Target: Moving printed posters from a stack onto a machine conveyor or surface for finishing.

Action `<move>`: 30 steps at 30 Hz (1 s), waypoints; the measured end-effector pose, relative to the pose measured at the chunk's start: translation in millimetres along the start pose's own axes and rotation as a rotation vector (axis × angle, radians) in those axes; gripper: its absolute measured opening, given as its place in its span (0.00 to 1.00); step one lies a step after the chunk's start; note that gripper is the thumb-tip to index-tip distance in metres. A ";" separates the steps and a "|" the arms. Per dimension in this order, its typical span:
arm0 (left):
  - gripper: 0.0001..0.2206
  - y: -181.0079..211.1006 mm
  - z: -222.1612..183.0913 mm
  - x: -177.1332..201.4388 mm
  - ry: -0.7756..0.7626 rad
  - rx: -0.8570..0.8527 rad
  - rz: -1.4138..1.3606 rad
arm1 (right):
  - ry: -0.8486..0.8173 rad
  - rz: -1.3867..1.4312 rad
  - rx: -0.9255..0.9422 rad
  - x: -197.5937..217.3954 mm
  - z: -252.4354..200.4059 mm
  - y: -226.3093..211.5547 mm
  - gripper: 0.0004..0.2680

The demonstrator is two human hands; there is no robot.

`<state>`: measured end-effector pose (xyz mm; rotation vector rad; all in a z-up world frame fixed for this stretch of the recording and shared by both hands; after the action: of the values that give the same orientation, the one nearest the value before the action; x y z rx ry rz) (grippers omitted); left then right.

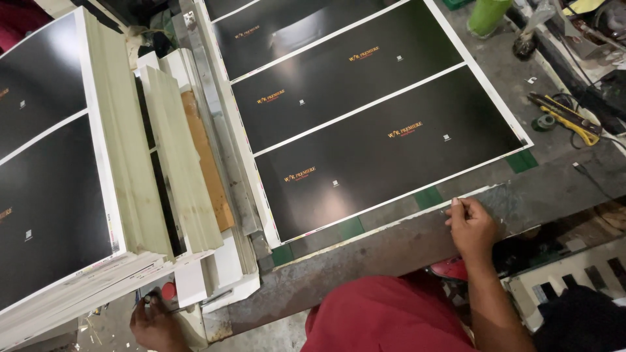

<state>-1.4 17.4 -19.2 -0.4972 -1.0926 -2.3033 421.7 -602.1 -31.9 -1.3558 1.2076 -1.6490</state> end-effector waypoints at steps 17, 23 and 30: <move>0.14 11.5 0.9 4.4 -0.004 0.090 0.187 | -0.004 0.002 0.013 2.6 -3.7 -20.9 0.07; 0.14 -2.3 -2.0 1.6 0.032 0.030 0.167 | -0.001 -0.040 0.021 3.1 -3.9 -25.2 0.07; 0.12 -1.3 -0.8 1.8 0.028 0.008 0.108 | -0.013 -0.025 0.016 0.6 -1.4 -11.4 0.07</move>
<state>-3.7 16.9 -19.5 -0.5074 -1.0361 -2.2043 420.8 -598.4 -21.0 -1.3756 1.1722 -1.6608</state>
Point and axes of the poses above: each hand's wrist, its own z-axis towards the middle knuckle, its own x-axis out of the back of the hand, y = z × x, the point moved 1 cm from there along z, towards the middle knuckle, and after that the axes turned 8 degrees about y, right-handed, at the moved point
